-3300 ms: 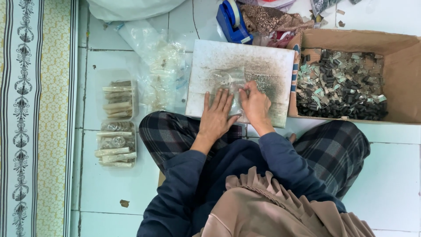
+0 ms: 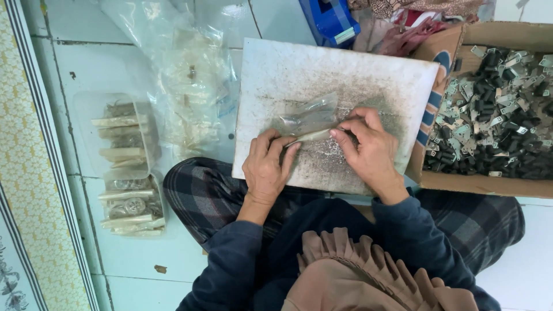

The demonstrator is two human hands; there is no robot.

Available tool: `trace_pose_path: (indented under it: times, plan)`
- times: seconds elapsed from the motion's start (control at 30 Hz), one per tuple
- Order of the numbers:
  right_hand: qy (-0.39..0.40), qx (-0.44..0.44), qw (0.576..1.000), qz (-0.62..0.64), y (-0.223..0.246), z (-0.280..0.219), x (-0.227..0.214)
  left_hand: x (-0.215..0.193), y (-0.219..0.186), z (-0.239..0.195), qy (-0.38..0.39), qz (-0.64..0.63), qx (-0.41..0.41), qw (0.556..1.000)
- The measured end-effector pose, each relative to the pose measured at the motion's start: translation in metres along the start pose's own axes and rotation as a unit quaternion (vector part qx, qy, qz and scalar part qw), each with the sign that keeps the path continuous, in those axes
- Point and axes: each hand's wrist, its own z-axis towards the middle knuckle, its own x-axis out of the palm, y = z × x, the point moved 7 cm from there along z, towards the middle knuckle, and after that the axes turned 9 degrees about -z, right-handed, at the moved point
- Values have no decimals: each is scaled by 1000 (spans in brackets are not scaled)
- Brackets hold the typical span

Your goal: Sorting and inspecting small metal pieces from a box, arranging them on a template board, and packing them into small plastic bags.

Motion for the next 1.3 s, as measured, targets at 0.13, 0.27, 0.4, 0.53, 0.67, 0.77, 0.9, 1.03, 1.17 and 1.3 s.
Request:
trace_pose_path:
  times: [0.13,0.27,0.4,0.53,0.67,0.77,0.9,1.03,1.17,1.3]
  plan:
    - [16,30,999,-8,1,5,0,7,3,3,-3,17,-29,999]
    - [21,81,996,-12,-3,6,3,9,6,0,-21,3,-36,999]
    - [54,126,991,12,-5,13,0,6,-12,5,0,32,42,999]
    - [69,131,987,61,-15,29,-4,3,-17,8,-24,45,65,997]
    - [84,148,976,137,-50,64,4,4,-16,5,-33,67,70,995]
    - [8,122,989,85,-85,111,13,4,-16,4,-35,72,70,994]
    - [66,143,986,53,-120,166,48,8,-14,0,-40,91,80,992]
    - [105,139,983,55,-119,178,78,6,-15,1,-41,89,88,991]
    - [131,224,961,96,-139,178,97,5,-16,1,-40,93,89,991]
    - [108,328,878,332,-129,168,86,4,-20,2,-52,102,98,989]
